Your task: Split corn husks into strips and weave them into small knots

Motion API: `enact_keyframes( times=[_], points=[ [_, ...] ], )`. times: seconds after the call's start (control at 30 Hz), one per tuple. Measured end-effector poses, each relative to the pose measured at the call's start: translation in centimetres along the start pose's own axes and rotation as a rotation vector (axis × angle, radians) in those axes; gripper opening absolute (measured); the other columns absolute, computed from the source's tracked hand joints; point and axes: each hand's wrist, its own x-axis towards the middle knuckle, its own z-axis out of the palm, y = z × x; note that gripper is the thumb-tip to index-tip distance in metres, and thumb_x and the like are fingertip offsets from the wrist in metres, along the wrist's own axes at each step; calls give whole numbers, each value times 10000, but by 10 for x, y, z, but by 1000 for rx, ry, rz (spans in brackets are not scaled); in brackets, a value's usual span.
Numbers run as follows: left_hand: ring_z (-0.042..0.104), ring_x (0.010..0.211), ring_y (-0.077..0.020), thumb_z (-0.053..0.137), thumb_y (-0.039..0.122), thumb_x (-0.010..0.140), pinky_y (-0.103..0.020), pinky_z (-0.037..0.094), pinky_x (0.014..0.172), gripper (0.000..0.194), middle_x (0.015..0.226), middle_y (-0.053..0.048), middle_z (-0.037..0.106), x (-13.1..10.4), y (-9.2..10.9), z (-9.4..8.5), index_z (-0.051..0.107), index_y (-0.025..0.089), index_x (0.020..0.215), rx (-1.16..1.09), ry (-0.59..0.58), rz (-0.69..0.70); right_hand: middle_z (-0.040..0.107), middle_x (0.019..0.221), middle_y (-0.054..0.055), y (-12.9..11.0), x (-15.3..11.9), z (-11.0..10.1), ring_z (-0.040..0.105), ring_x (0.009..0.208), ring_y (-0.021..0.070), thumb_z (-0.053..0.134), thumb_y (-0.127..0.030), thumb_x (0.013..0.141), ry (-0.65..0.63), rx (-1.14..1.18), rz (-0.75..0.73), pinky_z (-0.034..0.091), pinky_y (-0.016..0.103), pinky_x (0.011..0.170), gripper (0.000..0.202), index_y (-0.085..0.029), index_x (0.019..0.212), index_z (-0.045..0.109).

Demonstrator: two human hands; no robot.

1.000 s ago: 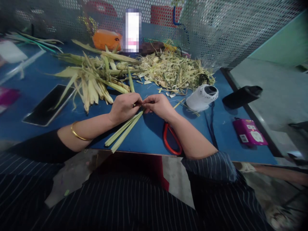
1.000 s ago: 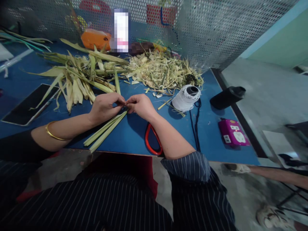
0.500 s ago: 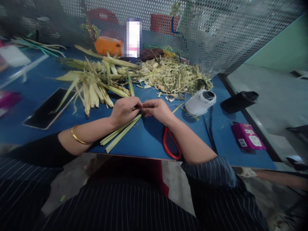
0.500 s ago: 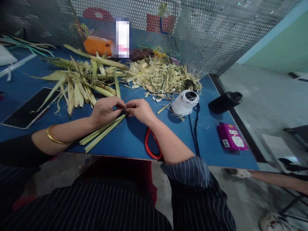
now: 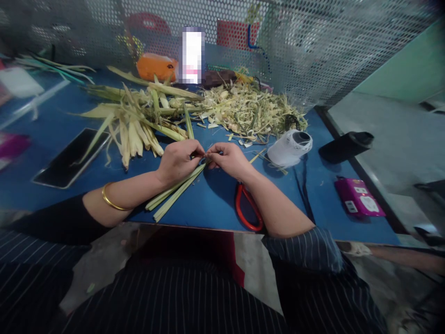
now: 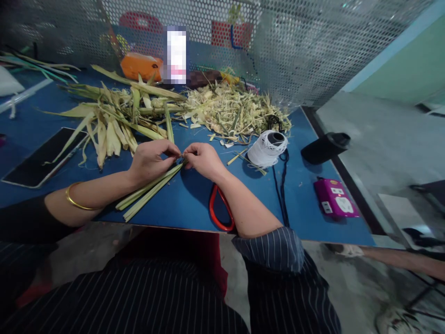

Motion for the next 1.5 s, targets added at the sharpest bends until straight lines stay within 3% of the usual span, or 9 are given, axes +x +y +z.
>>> enact_keyframes(
  times=[0.17,0.3,0.4,0.57,0.7,0.8,0.9,1.07,1.5],
  points=[
    [626,667,-157,620,221,772,-258,442,622,87,718,-27,704,2,-1,-2,690,175,747,-107,10,-132,609,618,-18,-6,-3,-8,557,499,95,549,-172,755,18,-109,-53,414,230,543,120,-161,753,668],
    [570,593,-152,641,320,783,-272,400,579,171,650,-19,665,5,-5,-5,658,170,703,-39,8,-212,624,901,34,-12,-6,-16,570,697,130,577,-161,694,138,-235,-178,439,274,655,130,-178,705,705],
    [572,628,-175,631,307,770,-292,391,597,169,657,-28,658,7,-9,-6,633,175,665,81,-41,-258,608,913,39,-17,-9,-20,565,790,157,580,-143,661,160,-251,-235,440,295,720,117,-181,643,690],
    [571,630,-198,621,285,742,-306,379,584,139,636,-36,642,6,-14,-4,623,188,643,206,-68,-298,634,804,36,-24,-12,-19,602,843,173,551,-125,659,2,49,-267,451,309,785,104,-167,591,617],
    [557,618,-188,615,251,737,-299,362,569,115,624,-29,631,6,-14,-3,617,193,638,179,-48,-261,669,825,31,-27,-14,-11,633,711,136,536,-189,761,-230,383,-138,475,284,684,46,-175,721,554],
    [551,626,-166,646,285,738,-287,383,586,132,648,-20,637,8,-14,-5,619,186,653,3,-11,-305,635,715,-5,-26,-13,-6,627,662,122,540,-266,828,-247,409,-106,479,267,666,91,-190,786,514],
    [512,556,-116,682,343,742,-252,384,527,200,651,-11,620,13,-13,-7,605,166,691,-433,22,-445,592,632,-26,-25,-11,-6,593,626,112,550,-283,844,-160,354,-141,471,261,666,130,-195,764,499],
    [488,467,-73,700,409,764,-210,371,427,302,637,-3,605,16,-9,-6,543,154,731,-1064,-160,-622,593,619,-21,-24,-10,-7,563,609,112,553,-267,852,-154,340,-165,454,268,662,138,-193,751,495],
    [508,412,-77,621,159,817,-208,406,414,176,535,21,576,15,-2,-4,497,172,693,-741,-127,-550,487,528,-68,-18,-10,-8,425,489,78,545,-243,845,-137,190,-156,312,238,534,125,-192,743,493]
  ],
)
